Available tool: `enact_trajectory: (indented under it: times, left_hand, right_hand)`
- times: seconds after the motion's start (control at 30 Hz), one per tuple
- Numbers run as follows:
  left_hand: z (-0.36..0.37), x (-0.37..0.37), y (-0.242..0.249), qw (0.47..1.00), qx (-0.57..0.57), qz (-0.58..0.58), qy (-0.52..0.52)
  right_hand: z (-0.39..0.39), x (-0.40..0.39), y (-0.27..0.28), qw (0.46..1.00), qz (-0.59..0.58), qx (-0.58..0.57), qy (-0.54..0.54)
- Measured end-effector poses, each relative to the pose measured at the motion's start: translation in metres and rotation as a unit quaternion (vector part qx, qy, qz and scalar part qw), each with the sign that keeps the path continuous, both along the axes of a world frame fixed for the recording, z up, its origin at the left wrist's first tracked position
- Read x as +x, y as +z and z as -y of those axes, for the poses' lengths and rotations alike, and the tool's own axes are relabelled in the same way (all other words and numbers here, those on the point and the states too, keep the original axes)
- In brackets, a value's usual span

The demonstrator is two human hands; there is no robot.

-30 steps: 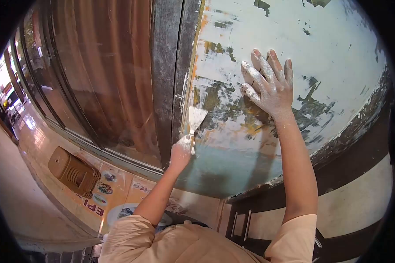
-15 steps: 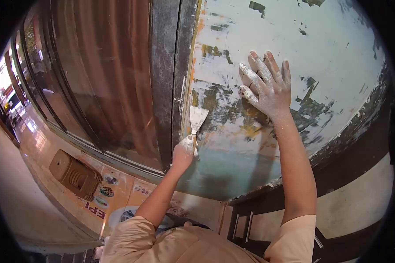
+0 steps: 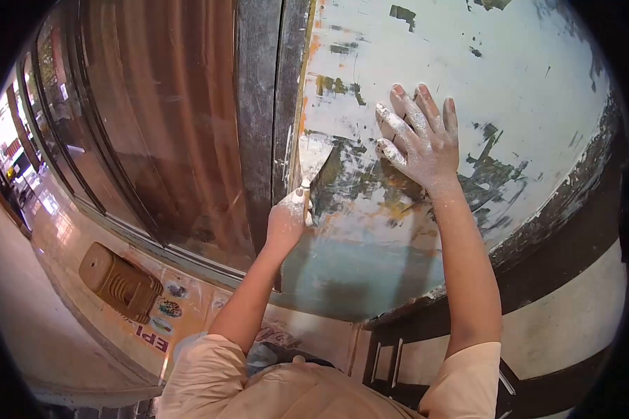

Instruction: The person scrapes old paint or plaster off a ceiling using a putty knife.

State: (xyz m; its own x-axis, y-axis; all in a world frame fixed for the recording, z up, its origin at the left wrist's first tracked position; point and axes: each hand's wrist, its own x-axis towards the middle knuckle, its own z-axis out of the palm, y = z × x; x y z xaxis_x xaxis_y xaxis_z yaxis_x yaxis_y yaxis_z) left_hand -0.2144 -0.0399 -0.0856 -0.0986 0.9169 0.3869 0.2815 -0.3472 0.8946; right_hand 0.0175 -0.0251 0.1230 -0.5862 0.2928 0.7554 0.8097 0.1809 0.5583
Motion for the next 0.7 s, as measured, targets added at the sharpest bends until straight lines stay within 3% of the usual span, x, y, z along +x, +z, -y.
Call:
enact_trajectory:
  times: [0.07,0.1,0.13,0.2,0.33,0.47,0.53,0.6,0.7]
  left_hand:
    - [-0.001,0.000,-0.001,0.996,0.063,-0.061,0.026]
    - [0.005,0.004,-0.006,0.999,-0.015,-0.035,0.026]
    - [-0.010,0.011,-0.048,0.999,0.039,0.001,0.005]
    - [-0.007,0.018,-0.053,0.999,0.013,-0.007,0.032]
    - [0.000,0.009,0.018,0.999,0.012,-0.026,0.041]
    - [0.006,0.009,0.030,0.999,0.021,0.027,0.004]
    - [0.010,0.011,0.026,0.988,-0.075,0.122,-0.065]
    - [0.015,0.018,0.018,0.982,-0.060,0.158,-0.088]
    - [0.014,0.026,0.000,0.952,-0.117,0.246,-0.142]
  right_hand:
    - [-0.002,0.002,-0.002,1.000,-0.001,0.002,0.007]
    - [-0.003,0.003,-0.002,1.000,-0.002,0.004,0.014]
    - [-0.003,0.003,-0.004,1.000,-0.003,0.004,0.014]
    - [-0.003,0.003,-0.003,1.000,-0.008,-0.002,0.014]
    - [-0.001,0.002,-0.001,1.000,-0.004,-0.006,0.009]
    - [-0.007,0.005,-0.006,1.000,-0.016,-0.001,0.000]
    - [-0.005,0.006,-0.005,0.999,-0.027,0.000,-0.017]
    - [0.000,0.001,-0.002,0.988,-0.140,0.039,-0.057]
    - [0.004,-0.004,-0.013,0.980,-0.170,-0.002,-0.100]
